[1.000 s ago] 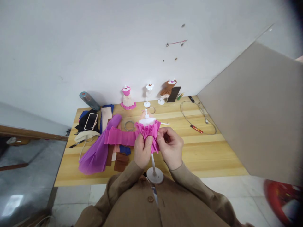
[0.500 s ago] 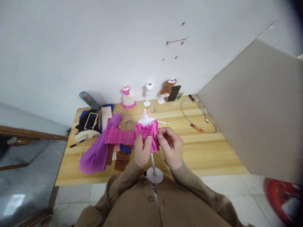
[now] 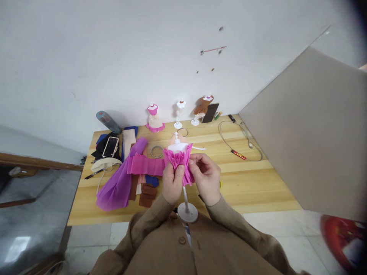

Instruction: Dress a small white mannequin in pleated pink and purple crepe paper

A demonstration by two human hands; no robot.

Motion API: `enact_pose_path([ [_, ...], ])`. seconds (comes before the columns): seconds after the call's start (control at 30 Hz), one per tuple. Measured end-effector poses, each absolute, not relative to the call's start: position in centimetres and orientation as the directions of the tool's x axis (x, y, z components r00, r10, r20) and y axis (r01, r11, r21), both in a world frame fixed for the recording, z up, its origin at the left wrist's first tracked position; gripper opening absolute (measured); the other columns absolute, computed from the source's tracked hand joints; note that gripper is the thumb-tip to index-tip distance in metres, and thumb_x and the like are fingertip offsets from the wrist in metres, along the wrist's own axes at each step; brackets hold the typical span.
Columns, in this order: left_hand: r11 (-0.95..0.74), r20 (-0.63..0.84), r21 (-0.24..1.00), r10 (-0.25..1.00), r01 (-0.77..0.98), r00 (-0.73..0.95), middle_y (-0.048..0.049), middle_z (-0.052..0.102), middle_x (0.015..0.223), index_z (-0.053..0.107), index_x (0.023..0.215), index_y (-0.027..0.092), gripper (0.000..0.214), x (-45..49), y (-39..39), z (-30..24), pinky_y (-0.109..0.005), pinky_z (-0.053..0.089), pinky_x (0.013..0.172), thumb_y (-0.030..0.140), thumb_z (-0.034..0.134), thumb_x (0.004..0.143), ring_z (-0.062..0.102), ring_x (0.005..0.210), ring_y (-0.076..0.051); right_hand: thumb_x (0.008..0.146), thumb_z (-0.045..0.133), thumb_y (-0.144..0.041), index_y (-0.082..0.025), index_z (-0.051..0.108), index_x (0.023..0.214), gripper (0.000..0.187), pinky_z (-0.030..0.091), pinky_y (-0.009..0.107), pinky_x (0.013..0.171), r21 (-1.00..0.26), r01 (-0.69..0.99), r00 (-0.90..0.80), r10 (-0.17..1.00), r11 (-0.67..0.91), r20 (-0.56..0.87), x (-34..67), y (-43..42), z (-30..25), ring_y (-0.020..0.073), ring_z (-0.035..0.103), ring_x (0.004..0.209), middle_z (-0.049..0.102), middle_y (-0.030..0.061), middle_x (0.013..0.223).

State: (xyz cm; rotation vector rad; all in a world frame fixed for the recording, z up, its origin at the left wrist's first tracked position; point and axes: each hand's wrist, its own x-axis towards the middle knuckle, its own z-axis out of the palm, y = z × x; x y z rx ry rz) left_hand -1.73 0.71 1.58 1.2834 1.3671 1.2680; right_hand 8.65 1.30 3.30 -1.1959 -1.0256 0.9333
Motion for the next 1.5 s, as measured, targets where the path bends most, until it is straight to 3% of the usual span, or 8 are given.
enact_pose_path([
  [0.53, -0.033, 0.048, 0.987, 0.995, 0.157, -0.093, -0.0012, 0.060, 0.068, 0.057, 0.076, 0.019, 0.024, -1.7, 0.8, 1.3, -0.030, 0.043, 0.065, 0.041, 0.054, 0.087, 0.055, 0.065, -0.016, 0.079, 0.063, -0.027, -0.020, 0.057, 0.070, 0.013, 0.038, 0.025, 0.053, -0.990, -0.028, 0.277, 0.953, 0.138, 0.125, 9.0, 1.4, 3.3, 0.0114, 0.043, 0.055, 0.048, -0.0039, 0.061],
  [0.73, -0.012, 0.025, 0.993, 0.993, 0.116, -0.112, -0.0025, 0.062, 0.072, 0.060, 0.081, 0.019, 0.022, -1.8, 1.1, 1.3, -0.032, 0.046, 0.070, 0.040, 0.056, 0.087, 0.058, 0.070, -0.018, 0.081, 0.063, -0.031, -0.020, 0.063, 0.083, 0.011, 0.038, 0.026, 0.052, -0.992, 0.050, 0.159, 0.979, 0.120, 0.127, 9.5, 1.1, 3.8, 0.0127, 0.045, 0.058, 0.050, -0.0022, 0.067],
  [1.03, -0.013, 0.019, 0.997, 0.997, 0.078, -0.070, -0.0019, 0.062, 0.073, 0.061, 0.085, 0.019, 0.023, -1.9, 1.0, 1.3, -0.034, 0.048, 0.078, 0.038, 0.051, 0.091, 0.059, 0.074, -0.019, 0.078, 0.065, -0.027, -0.020, 0.059, 0.079, 0.010, 0.037, 0.026, 0.053, -0.967, 0.196, 0.129, 0.973, 0.163, 0.190, 9.7, 1.0, 3.8, 0.0119, 0.044, 0.059, 0.048, -0.0029, 0.069],
  [1.5, -0.010, 0.010, 0.990, 1.000, 0.142, 0.002, -0.0051, 0.065, 0.083, 0.061, 0.092, 0.018, 0.022, -2.0, 1.0, 1.2, -0.037, 0.047, 0.088, 0.037, 0.052, 0.090, 0.062, 0.089, -0.022, 0.079, 0.059, -0.023, -0.021, 0.048, 0.064, 0.019, 0.034, 0.025, 0.050, -0.984, 0.130, 0.165, 0.976, 0.117, 0.138, 9.8, 1.0, 3.0, 0.0112, 0.040, 0.053, 0.044, -0.0043, 0.058],
])
